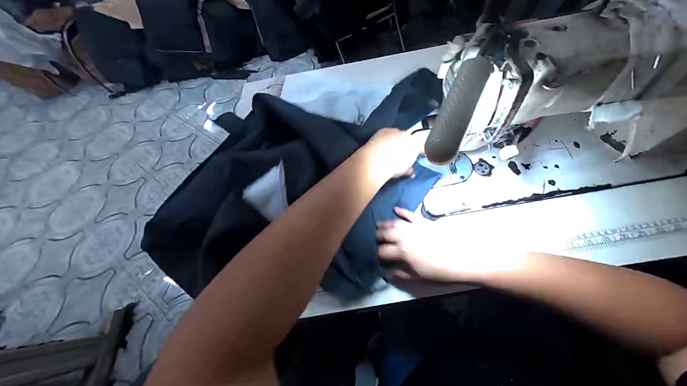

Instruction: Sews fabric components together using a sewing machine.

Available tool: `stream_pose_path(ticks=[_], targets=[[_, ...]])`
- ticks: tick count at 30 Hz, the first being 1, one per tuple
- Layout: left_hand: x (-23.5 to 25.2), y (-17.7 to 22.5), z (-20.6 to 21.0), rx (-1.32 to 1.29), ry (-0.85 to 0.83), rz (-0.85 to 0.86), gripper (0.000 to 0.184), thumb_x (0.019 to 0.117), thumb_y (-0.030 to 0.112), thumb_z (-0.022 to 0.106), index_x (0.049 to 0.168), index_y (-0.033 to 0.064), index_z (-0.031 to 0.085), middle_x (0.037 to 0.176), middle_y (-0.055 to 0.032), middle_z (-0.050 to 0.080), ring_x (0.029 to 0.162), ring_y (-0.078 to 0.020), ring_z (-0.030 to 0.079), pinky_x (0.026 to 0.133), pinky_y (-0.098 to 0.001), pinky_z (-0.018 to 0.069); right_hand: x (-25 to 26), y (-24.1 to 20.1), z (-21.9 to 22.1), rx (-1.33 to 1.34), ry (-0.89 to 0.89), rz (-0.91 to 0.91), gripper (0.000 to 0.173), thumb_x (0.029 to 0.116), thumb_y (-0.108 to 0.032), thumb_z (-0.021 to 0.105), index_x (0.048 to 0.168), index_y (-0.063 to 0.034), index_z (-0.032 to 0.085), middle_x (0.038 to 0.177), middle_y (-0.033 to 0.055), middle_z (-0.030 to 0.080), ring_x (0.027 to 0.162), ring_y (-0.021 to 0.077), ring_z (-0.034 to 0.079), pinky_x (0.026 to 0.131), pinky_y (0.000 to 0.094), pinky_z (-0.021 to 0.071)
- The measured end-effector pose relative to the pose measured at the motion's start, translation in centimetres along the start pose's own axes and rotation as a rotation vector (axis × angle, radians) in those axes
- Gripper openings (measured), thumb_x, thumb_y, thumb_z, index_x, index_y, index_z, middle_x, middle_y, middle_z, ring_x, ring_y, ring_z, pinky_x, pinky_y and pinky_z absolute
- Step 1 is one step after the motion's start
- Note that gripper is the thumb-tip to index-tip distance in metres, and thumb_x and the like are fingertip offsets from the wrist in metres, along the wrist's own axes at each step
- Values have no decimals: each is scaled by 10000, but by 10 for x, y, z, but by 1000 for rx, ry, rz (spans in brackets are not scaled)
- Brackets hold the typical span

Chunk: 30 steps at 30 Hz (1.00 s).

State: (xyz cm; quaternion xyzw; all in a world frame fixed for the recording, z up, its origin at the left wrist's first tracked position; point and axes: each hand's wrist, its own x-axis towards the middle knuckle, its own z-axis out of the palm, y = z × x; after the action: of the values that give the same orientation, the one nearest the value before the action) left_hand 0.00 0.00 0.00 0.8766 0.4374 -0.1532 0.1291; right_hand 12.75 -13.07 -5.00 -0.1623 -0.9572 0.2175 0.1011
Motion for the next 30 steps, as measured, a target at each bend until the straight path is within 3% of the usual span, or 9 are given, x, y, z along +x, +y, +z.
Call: stream_pose_path(ticks=[2,4,5,6,8,10,12,18,30], targets=[[-30,19,19,-58,99,-12,582,925,358,760,1417,91,601,1314,-222,622,1212,-421,603,986,-616,476,-52,4,-12,155,-66,-161,312,972,-307,649,1058,-22,740,1340,171,657,1355,370,554,1145,676,333],[-44,37,37,-111,213,-89,578,954,446,700,1362,48,605,1295,-222,615,1184,-422,612,940,-581,510,-90,16,-29,406,-95,-110,391,957,-343,666,1003,32,765,1326,185,676,1350,369,562,1185,653,268],[-45,45,46,-165,282,-122,539,968,425,688,1340,42,618,1294,-232,614,1177,-439,608,925,-592,510,-102,23,-37,469,-36,-46,399,974,-337,633,978,37,774,1265,178,707,1290,338,610,1172,588,324],[-43,53,55,-231,361,-134,459,977,358,689,1318,54,649,1296,-233,620,1172,-449,601,919,-612,495,-107,31,-42,451,88,35,381,991,-304,593,950,27,777,1186,158,731,1184,282,655,1083,491,433],[-36,67,68,-327,494,-131,299,992,230,658,1260,111,717,1314,-191,642,1219,-422,590,990,-639,436,-104,46,-46,182,301,259,346,1015,-289,564,1092,-27,777,1214,128,723,1167,262,665,1011,468,501],[-29,80,74,-370,564,-153,285,999,190,636,1253,102,729,1274,-172,674,1241,-393,593,1044,-642,391,-101,65,-43,-76,352,352,394,1017,-324,542,1229,-61,744,1300,126,694,1226,317,629,1030,550,450],[-27,88,74,-389,569,-212,316,1002,213,639,1274,63,695,1257,-178,681,1253,-374,600,1078,-611,395,-101,74,-44,-155,286,378,394,1027,-302,524,1261,-58,727,1326,126,684,1243,328,620,1053,569,420],[-20,81,76,-421,681,-157,294,961,232,695,1145,10,751,1186,-209,675,1142,-373,625,988,-520,475,-103,84,-55,-190,176,384,353,1015,-238,534,1270,-86,726,1318,97,693,1240,306,631,1084,553,407],[-15,78,72,-431,684,-183,277,944,220,718,1140,27,751,1103,-189,663,1052,-355,618,918,-495,473,-103,94,-52,-152,301,344,339,958,-189,589,1246,-100,744,1272,130,709,1212,341,645,1057,567,424]])
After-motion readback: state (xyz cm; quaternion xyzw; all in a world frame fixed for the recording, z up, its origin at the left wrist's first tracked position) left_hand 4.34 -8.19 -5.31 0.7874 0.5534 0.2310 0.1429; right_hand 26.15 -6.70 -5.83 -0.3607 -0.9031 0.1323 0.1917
